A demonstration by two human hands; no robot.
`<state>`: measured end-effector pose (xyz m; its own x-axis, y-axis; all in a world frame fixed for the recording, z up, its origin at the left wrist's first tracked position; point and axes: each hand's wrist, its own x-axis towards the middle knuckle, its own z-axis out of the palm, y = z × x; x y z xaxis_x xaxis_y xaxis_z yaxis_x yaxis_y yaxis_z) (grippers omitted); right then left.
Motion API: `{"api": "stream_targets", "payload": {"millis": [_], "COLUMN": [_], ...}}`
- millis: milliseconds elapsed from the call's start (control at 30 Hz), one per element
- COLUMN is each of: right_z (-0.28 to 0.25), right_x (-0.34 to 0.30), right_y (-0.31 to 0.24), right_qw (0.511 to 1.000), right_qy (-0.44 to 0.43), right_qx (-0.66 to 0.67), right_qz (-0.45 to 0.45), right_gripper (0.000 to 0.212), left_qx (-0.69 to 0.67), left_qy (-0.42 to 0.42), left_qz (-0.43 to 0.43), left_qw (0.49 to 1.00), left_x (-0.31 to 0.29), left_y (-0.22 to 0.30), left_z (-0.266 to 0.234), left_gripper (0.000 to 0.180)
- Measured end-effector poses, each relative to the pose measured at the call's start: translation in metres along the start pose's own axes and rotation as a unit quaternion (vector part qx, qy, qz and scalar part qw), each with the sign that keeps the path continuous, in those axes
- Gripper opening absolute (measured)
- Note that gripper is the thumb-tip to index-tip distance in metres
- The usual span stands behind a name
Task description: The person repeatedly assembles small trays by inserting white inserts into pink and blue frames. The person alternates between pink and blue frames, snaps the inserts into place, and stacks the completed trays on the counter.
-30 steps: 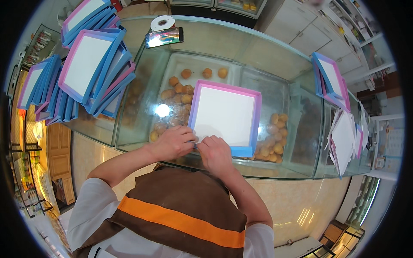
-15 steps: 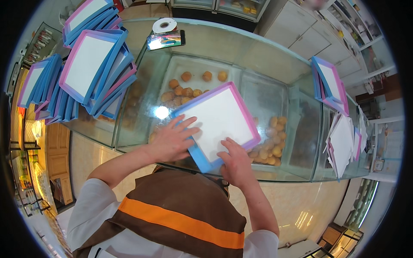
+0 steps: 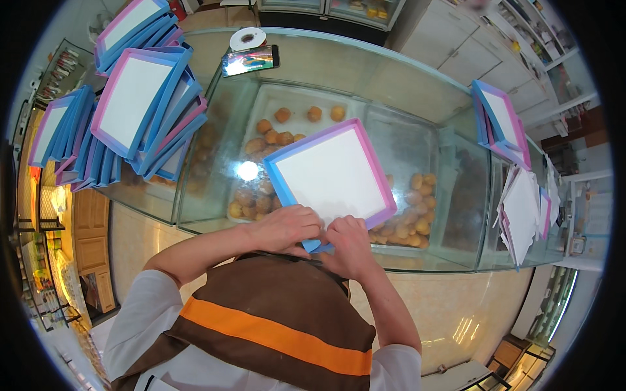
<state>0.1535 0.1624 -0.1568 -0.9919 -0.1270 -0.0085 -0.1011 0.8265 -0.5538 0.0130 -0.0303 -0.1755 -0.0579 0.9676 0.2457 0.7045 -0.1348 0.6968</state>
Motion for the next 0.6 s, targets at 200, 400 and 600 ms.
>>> {"api": "stream_targets", "payload": {"millis": [200,400,600], "right_z": [0.006,0.011,0.013], "right_x": [-0.018,-0.025,-0.027], "right_y": [0.008,0.013,0.011], "right_qw": [0.996,0.992,0.992], "right_qy": [0.071,0.12,0.118], "right_qx": [0.044,0.026,0.005], "right_qz": [-0.029,-0.034,-0.033], "right_gripper": [0.028,0.029,0.029], "left_qx": [0.027,0.049,0.062], "left_qy": [-0.014,0.014,-0.045], "left_qz": [-0.012,0.026,-0.027], "left_qw": [0.999,0.998,0.997], "left_x": [0.006,0.012,0.013], "left_y": [0.002,0.003,0.007], "left_z": [0.009,0.015,0.013], "left_gripper": [0.046,0.042,0.038]}}
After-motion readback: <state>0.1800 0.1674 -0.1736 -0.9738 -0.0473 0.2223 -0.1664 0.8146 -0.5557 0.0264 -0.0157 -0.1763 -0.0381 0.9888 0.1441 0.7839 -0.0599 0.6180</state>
